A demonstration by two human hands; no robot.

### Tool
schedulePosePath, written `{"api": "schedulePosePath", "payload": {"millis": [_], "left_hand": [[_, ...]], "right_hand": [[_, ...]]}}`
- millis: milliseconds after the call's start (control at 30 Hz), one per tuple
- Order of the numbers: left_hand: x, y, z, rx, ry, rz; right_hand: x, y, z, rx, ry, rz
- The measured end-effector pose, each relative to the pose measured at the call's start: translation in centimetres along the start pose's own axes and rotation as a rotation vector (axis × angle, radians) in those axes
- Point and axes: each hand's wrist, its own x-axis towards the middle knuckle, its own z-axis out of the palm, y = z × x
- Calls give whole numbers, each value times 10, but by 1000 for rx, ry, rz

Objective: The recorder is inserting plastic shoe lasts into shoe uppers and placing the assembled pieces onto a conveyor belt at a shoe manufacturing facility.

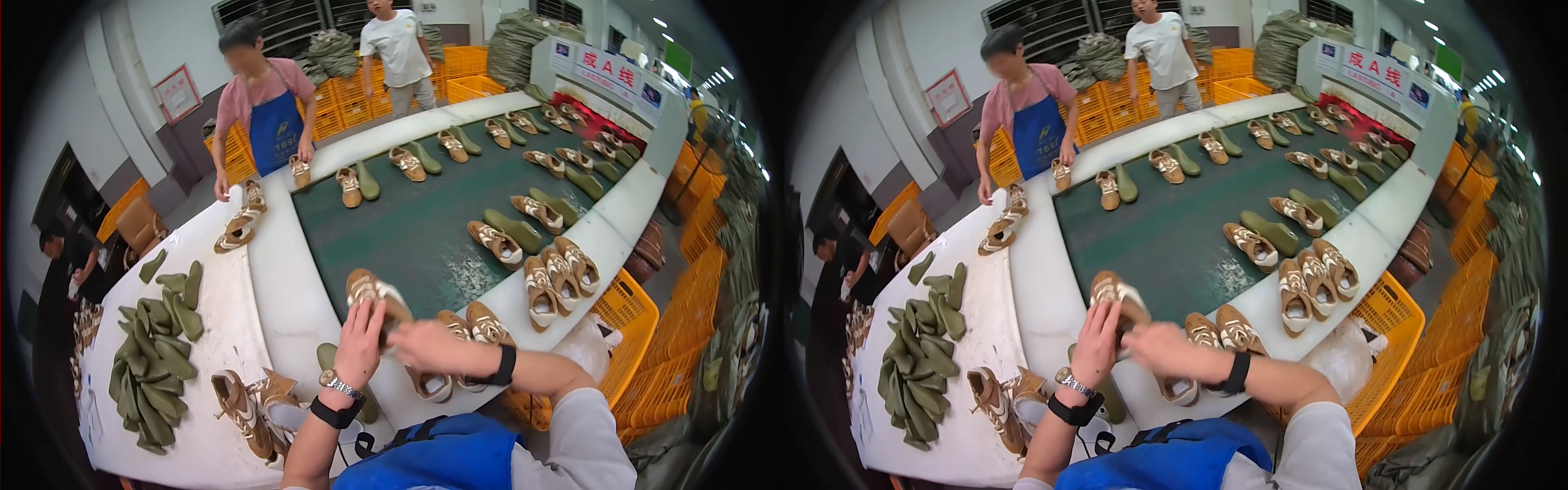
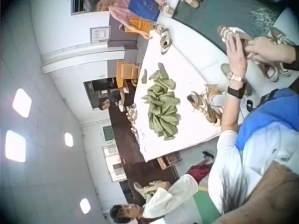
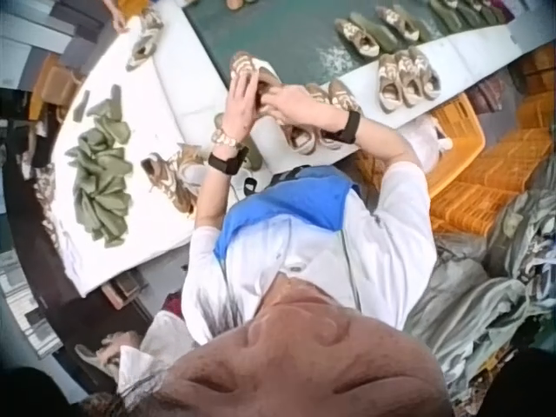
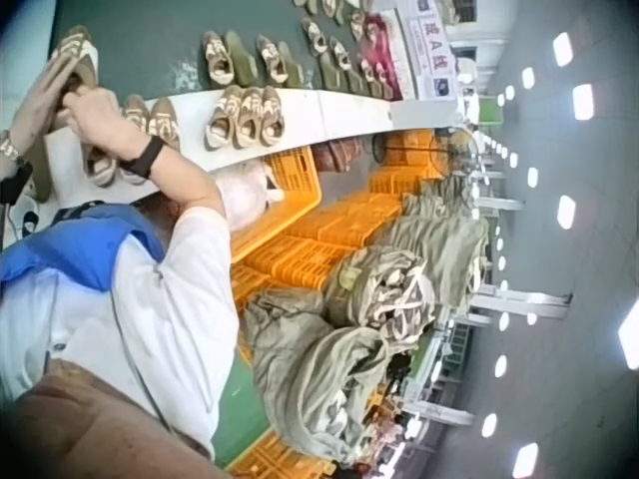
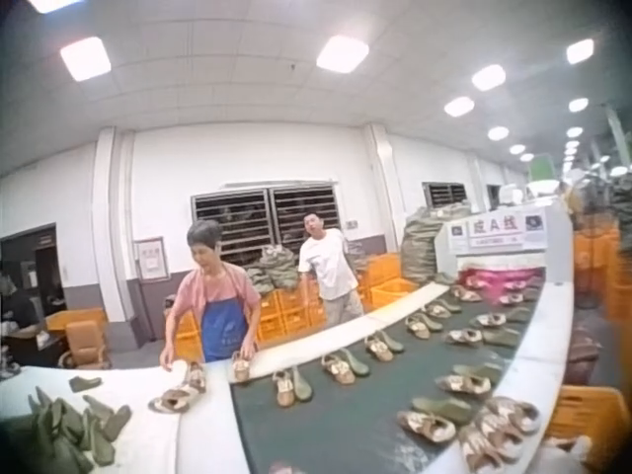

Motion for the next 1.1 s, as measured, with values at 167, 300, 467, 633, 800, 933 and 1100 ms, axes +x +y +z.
{"api": "schedulePosePath", "payload": {"millis": [167, 300, 467, 633, 800, 933, 1100], "left_hand": [[-21, -2, -30, -71, -76, -174], [-110, -25, -66, 69, 56, -464], [-214, -41, -109, 223, 363, -856], [-341, -65, -128, 349, 449, -1198], [-366, -134, -86, -522, 419, -1469], [-322, -152, -54, -543, 306, -1161], [-313, -161, -66, -494, 78, -1147]], "right_hand": [[79, 127, 22, 89, -116, 267], [125, 185, 117, 44, -161, 334], [97, 229, 166, -2, -280, 579], [98, 208, 130, -122, -291, 411], [131, 146, 112, 44, -263, 179], [157, -5, 102, 473, -512, 15], [133, -126, 142, 805, -727, -157]]}}
